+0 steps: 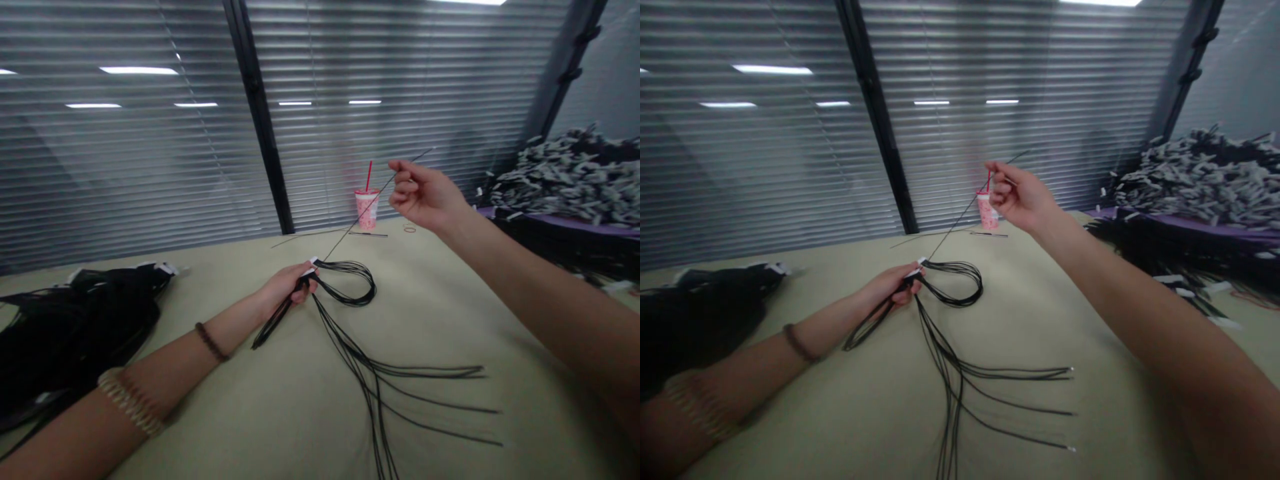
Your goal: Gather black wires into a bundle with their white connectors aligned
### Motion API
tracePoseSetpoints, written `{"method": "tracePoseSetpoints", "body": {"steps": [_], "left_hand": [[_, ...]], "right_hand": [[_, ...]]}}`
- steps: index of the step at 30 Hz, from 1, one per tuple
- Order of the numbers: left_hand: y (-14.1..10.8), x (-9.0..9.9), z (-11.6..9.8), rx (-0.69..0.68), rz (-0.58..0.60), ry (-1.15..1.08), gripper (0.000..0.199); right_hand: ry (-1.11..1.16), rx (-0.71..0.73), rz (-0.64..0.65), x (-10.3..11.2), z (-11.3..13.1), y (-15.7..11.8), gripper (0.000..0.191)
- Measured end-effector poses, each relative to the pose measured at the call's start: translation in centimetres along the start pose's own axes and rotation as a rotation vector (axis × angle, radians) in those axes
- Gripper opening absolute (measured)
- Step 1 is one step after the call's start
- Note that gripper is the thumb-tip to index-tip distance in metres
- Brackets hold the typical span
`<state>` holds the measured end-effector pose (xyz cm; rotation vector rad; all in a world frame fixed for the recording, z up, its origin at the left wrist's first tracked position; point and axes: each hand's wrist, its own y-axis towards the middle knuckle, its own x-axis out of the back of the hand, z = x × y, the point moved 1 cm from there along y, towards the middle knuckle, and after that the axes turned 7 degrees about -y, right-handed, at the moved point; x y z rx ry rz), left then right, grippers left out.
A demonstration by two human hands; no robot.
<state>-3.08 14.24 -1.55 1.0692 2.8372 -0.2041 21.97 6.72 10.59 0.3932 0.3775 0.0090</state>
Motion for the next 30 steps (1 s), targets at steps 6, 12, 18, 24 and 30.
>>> {"method": "tracePoseSetpoints", "body": {"steps": [6,12,18,24,30], "left_hand": [[-0.3,-0.5,-0.3,0.049,-0.064,0.013,0.024],[-0.6,-1.3,-0.8,0.1,-0.151,0.132,0.027],[-0.6,-0.9,-0.5,0.058,-0.156,0.235,0.031],[-0.9,-1.3,-0.7,0.057,-0.177,0.253,0.029],[-0.8,-1.1,-0.7,0.027,-0.119,0.251,0.031]], "right_hand": [[-0.284,0.018,0.04,0.1,-2.7,0.4,0.009],[-0.708,-0.059,0.12,-2.9,-9.5,-1.6,0.016],[-1.002,0.096,0.207,-4.0,-14.9,-3.8,0.013],[-1.109,0.25,0.156,-3.6,-15.1,-4.7,0.015],[-1.091,0.304,0.196,-3.7,-14.8,-5.1,0.015]]}}
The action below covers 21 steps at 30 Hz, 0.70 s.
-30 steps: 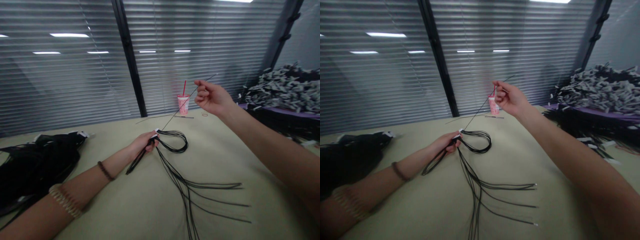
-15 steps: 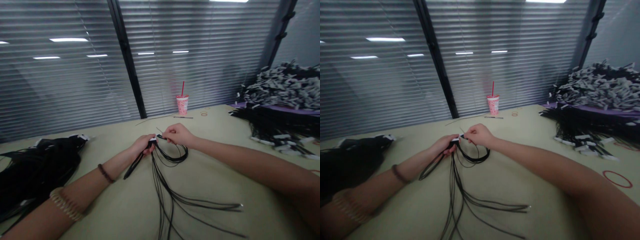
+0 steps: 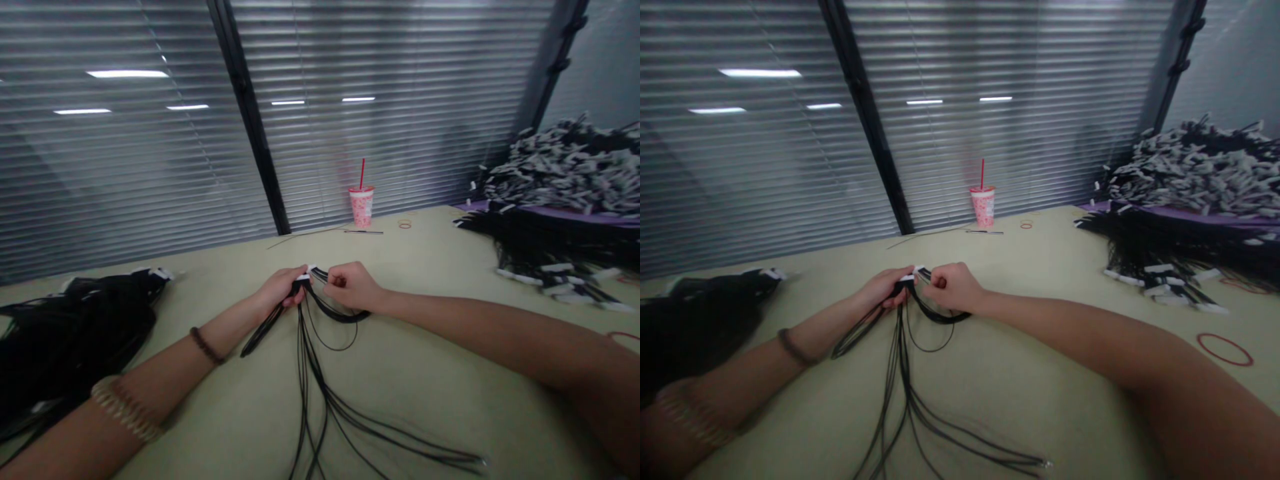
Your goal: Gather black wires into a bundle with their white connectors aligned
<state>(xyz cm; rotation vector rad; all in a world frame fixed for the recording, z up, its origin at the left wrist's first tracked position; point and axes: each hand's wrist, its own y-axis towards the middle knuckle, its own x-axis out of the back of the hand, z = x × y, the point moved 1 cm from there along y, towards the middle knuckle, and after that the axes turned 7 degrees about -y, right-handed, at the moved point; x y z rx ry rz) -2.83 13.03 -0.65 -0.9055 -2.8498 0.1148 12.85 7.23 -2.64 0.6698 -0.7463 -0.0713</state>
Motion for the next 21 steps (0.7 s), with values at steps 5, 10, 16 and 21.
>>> {"method": "tracePoseSetpoints", "body": {"steps": [5,10,16,21], "left_hand": [[0.14,0.17,0.16,-0.005,0.01,-0.012,0.031],[0.15,0.22,0.27,-0.001,0.02,-0.023,0.031],[0.01,0.13,0.12,-0.006,0.015,-0.008,0.032],[-0.1,0.04,-0.07,-0.004,0.012,0.002,0.031]], "right_hand": [[-0.027,-0.003,-0.004,0.02,0.04,0.01,0.014],[-0.039,-0.003,-0.026,0.04,-0.06,-0.02,0.015],[-0.05,-0.013,-0.006,0.1,-0.03,-0.06,0.013],[-0.067,-0.021,-0.026,0.33,0.3,-0.09,0.013]]}}
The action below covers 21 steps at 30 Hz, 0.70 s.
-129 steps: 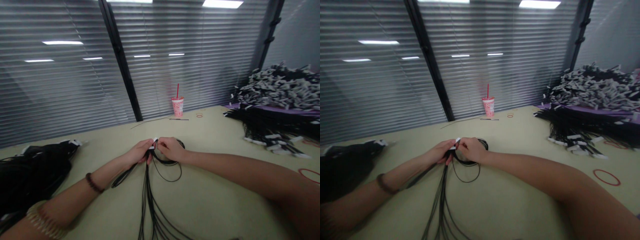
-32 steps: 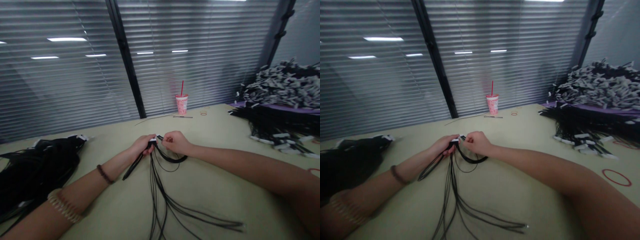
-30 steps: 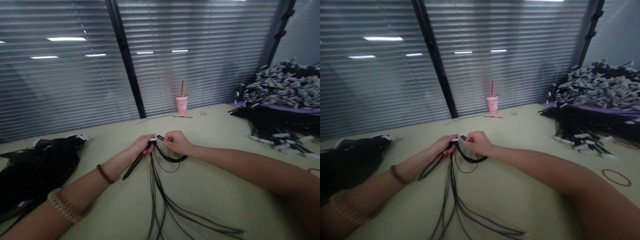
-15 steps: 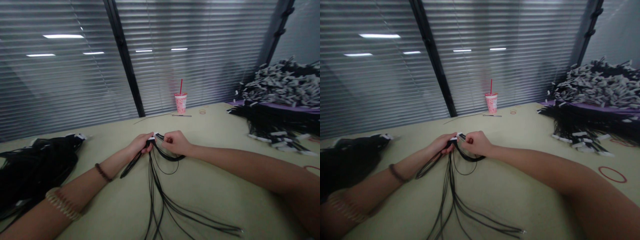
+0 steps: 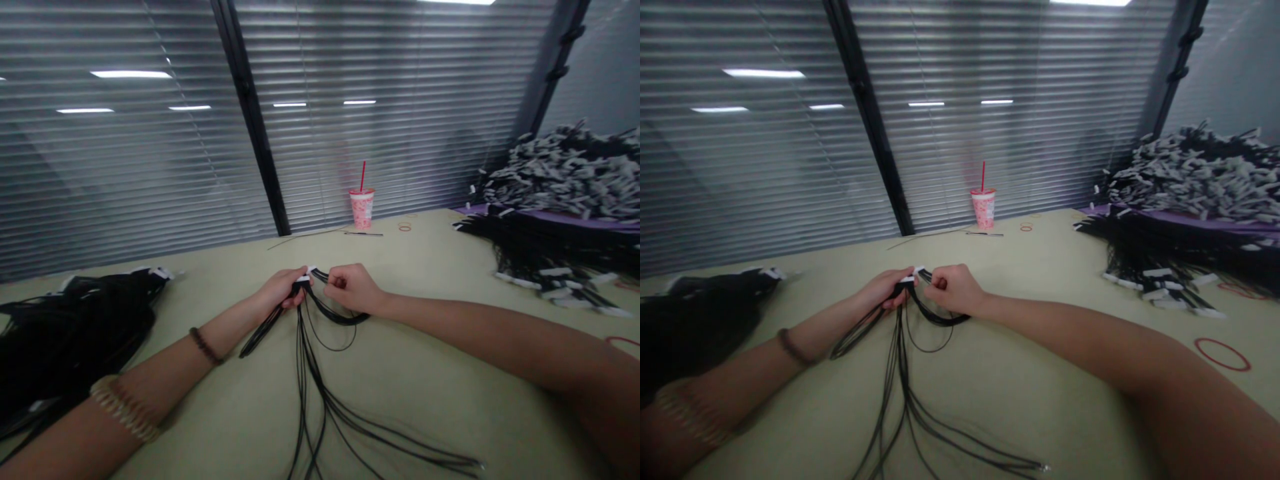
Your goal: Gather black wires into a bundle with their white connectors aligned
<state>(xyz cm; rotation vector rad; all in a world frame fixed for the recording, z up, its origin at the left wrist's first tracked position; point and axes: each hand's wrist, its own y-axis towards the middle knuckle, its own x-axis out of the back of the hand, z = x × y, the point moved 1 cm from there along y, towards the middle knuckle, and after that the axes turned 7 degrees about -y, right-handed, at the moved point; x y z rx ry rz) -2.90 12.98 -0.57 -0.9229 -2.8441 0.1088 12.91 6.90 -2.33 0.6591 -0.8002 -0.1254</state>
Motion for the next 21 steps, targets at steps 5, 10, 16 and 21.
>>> {"method": "tracePoseSetpoints", "body": {"steps": [5,10,16,21], "left_hand": [[-0.04,-0.05,0.02,-0.005,-0.004,-0.002,0.031],[-0.17,-0.13,-0.06,0.011,-0.013,0.002,0.031],[-0.1,0.04,-0.04,0.011,0.006,0.0,0.031],[-0.1,-0.06,0.12,-0.026,0.029,0.022,0.034]], "right_hand": [[-0.041,0.047,-0.003,-0.08,0.02,-0.07,0.012],[-0.073,0.074,0.005,-0.36,-0.13,-0.09,0.009],[-0.085,0.059,-0.003,-0.21,-0.03,-0.14,0.01],[-0.098,0.075,-0.001,-0.16,0.17,-0.14,0.009]]}}
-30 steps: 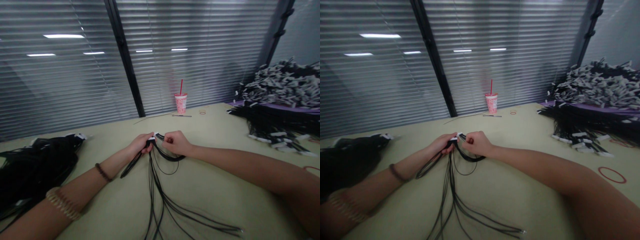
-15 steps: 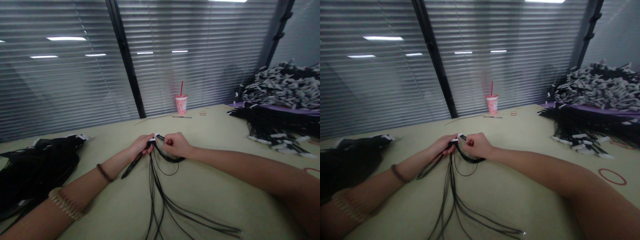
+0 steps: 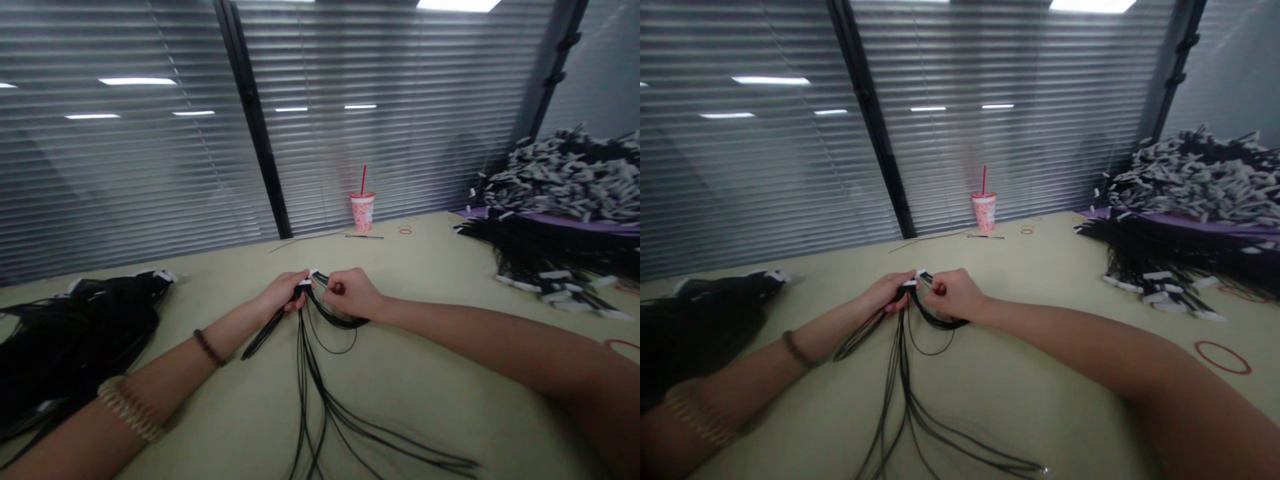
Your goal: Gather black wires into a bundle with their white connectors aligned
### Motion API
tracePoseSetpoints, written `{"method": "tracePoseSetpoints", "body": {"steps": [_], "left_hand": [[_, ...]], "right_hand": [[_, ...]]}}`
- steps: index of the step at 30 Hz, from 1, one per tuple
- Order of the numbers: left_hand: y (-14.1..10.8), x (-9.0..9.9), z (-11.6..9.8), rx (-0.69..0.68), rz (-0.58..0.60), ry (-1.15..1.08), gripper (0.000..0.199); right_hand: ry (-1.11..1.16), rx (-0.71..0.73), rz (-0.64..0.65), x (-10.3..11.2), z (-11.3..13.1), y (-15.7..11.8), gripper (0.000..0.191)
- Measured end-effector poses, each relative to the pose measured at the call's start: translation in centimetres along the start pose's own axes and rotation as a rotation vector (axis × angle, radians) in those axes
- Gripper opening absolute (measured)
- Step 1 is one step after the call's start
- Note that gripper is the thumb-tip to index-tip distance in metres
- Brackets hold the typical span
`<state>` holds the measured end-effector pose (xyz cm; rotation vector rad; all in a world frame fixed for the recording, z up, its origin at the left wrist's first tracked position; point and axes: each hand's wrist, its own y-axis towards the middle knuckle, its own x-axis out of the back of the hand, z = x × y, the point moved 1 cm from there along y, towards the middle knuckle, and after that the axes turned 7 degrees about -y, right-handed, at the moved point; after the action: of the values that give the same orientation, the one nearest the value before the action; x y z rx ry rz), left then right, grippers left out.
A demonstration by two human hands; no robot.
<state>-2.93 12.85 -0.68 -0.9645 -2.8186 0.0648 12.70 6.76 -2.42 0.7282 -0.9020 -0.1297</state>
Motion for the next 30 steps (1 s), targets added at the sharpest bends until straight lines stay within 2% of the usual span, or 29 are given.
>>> {"method": "tracePoseSetpoints", "body": {"steps": [7,19,30], "left_hand": [[-0.57,-0.84,-0.22,-0.024,-0.028,0.099,0.036],[-0.73,-1.06,-0.38,-0.009,0.006,0.107,0.035],[-0.61,-0.71,-0.08,-0.029,0.069,0.127,0.039]], "right_hand": [[-0.055,0.019,0.061,-0.38,0.01,0.74,0.017],[-0.087,0.033,-0.069,-0.83,-0.09,0.7,0.018],[-0.111,0.078,-0.03,-0.68,0.04,0.5,0.017]]}}
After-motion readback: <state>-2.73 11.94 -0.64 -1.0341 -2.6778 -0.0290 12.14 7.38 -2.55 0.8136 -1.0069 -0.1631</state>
